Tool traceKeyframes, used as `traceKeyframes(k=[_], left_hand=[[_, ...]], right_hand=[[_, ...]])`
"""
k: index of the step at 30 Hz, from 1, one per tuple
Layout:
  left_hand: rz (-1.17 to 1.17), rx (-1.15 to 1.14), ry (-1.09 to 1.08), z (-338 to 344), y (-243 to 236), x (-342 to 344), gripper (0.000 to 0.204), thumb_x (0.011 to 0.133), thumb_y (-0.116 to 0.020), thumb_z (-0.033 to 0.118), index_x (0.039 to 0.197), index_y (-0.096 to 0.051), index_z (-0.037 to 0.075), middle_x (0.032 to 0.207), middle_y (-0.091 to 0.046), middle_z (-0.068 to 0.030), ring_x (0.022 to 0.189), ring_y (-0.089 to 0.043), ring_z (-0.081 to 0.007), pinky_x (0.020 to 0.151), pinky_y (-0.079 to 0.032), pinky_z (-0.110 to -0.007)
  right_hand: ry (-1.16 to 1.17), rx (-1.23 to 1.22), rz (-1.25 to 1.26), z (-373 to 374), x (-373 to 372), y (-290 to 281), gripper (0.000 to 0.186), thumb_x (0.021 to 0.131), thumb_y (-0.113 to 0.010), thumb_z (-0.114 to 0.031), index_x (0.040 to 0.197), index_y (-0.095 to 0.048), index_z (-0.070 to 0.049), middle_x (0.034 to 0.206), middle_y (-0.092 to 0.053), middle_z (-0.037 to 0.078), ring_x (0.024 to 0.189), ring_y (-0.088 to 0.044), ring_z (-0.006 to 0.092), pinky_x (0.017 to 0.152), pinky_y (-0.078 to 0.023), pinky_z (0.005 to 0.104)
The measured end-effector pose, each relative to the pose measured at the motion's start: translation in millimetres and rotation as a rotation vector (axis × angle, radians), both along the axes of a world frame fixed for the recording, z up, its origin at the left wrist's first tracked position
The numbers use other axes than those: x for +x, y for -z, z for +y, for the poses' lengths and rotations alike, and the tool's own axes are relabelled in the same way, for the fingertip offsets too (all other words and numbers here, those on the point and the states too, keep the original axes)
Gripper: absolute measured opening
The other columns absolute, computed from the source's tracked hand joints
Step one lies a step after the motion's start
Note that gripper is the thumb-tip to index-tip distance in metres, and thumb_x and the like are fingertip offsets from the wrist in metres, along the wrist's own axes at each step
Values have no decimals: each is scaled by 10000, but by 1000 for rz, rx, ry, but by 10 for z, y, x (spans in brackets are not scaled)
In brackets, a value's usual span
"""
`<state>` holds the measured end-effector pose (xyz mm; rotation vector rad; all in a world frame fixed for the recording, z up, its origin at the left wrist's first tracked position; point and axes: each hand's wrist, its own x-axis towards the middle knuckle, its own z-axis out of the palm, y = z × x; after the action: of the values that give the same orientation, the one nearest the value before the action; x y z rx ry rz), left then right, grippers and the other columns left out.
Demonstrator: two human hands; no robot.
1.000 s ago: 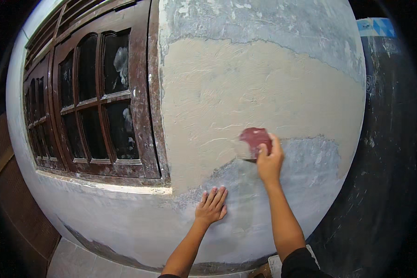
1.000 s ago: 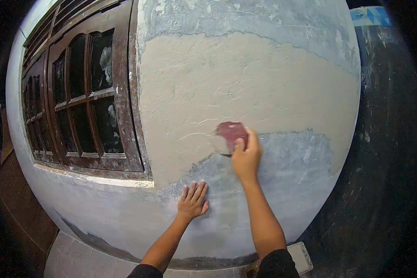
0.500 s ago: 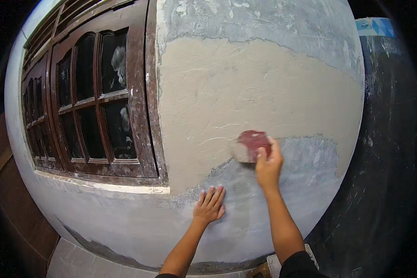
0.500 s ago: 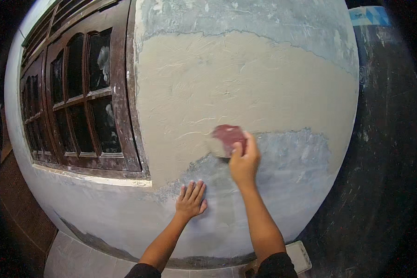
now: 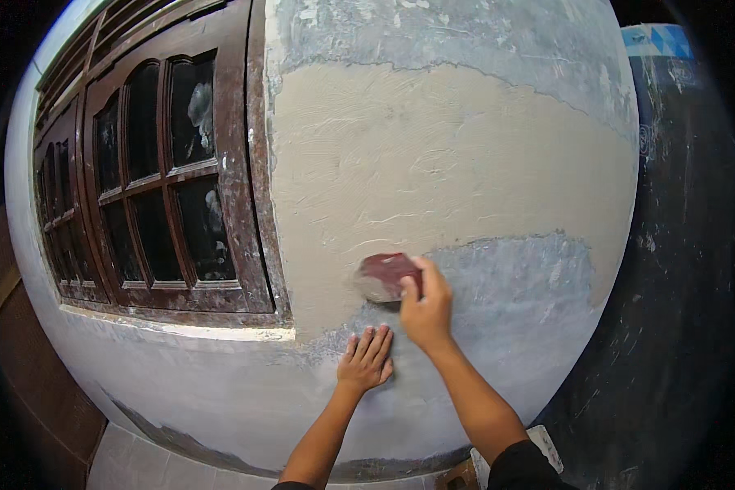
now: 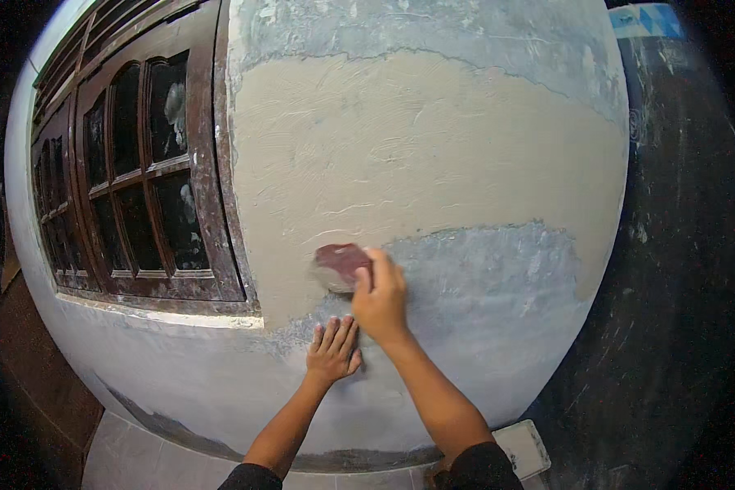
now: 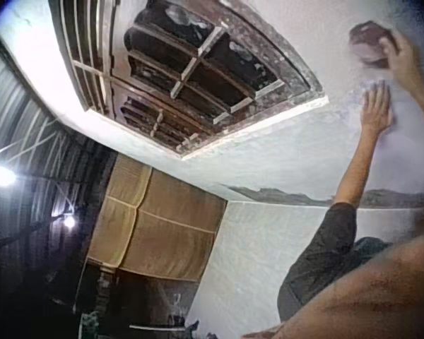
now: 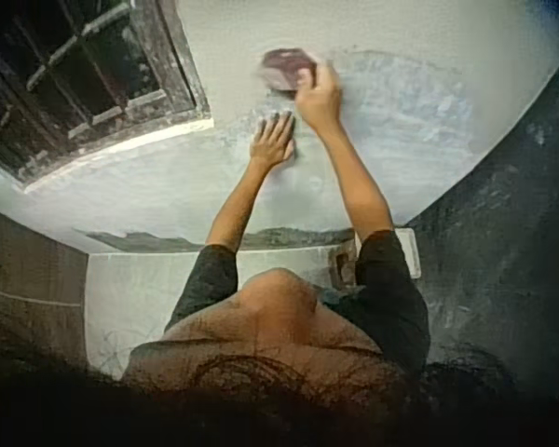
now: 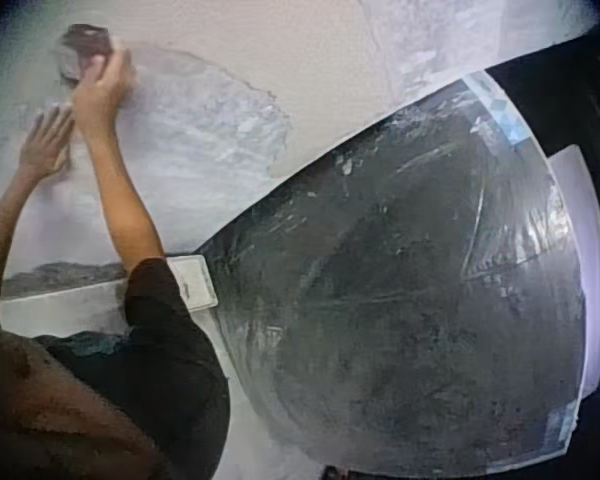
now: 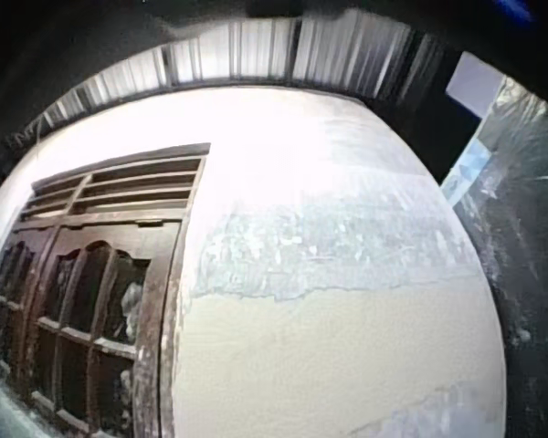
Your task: The person applies plaster or putty compound to a wall surface with a scraper, smoothing it out before painting.
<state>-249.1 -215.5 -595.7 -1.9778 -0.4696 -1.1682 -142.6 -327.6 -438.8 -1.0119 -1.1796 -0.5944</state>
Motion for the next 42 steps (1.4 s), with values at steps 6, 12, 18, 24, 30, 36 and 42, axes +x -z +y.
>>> traceKeyframes(k=[6,12,18,24,30,36,42], left_hand=[[11,9,9,-14,-11,8,562,832,-462,384,1341,-506,149,1454,-412,-16,1386,-302,-235,1161,-98,-457],[6,13,16,-4,1,-1,556,837,-448,380,1336,-512,144,1447,-421,-18,1386,-301,-232,1161,-100,-453],[-11,11,15,-23,-18,6,554,834,-453,379,1331,-518,145,1448,-421,-17,1380,-315,-230,1158,-113,-449],[4,-10,2,-25,-4,-7,560,832,-455,386,1334,-515,145,1451,-417,-16,1380,-317,-224,1158,-115,-447],[15,39,31,9,-5,1,581,839,-445,388,1342,-500,101,1448,-418,-74,1394,-284,-284,1153,-102,-484],[12,0,6,1,12,-21,560,842,-438,387,1339,-509,137,1455,-412,-23,1371,-326,-233,1155,-109,-457],[11,-3,21,-23,-8,-14,554,840,-446,388,1329,-517,138,1446,-424,-17,1350,-358,-230,1152,-127,-454]], right_hand=[[53,84,229,-97,422,-204,276,821,-546,-25,1094,-544,16,947,-608,230,867,-583,402,794,-453,453],[52,143,152,-107,201,-103,272,812,-553,-10,1082,-546,22,911,-614,230,876,-603,384,785,-464,441],[137,137,269,-120,518,-150,261,826,-542,-17,1083,-546,24,939,-626,210,859,-622,346,760,-485,410],[62,136,206,-122,264,-132,277,819,-546,-9,1093,-544,34,957,-627,210,885,-622,346,788,-479,411],[94,127,324,-187,487,-196,258,841,-521,-10,1093,-536,42,957,-627,198,910,-619,314,805,-474,394],[36,162,185,-95,250,-61,269,835,-525,-17,1100,-532,29,935,-631,188,854,-624,334,763,-485,403],[135,114,132,-58,376,-48,265,826,-538,-30,1084,-541,27,939,-625,197,855,-621,349,762,-485,411]])
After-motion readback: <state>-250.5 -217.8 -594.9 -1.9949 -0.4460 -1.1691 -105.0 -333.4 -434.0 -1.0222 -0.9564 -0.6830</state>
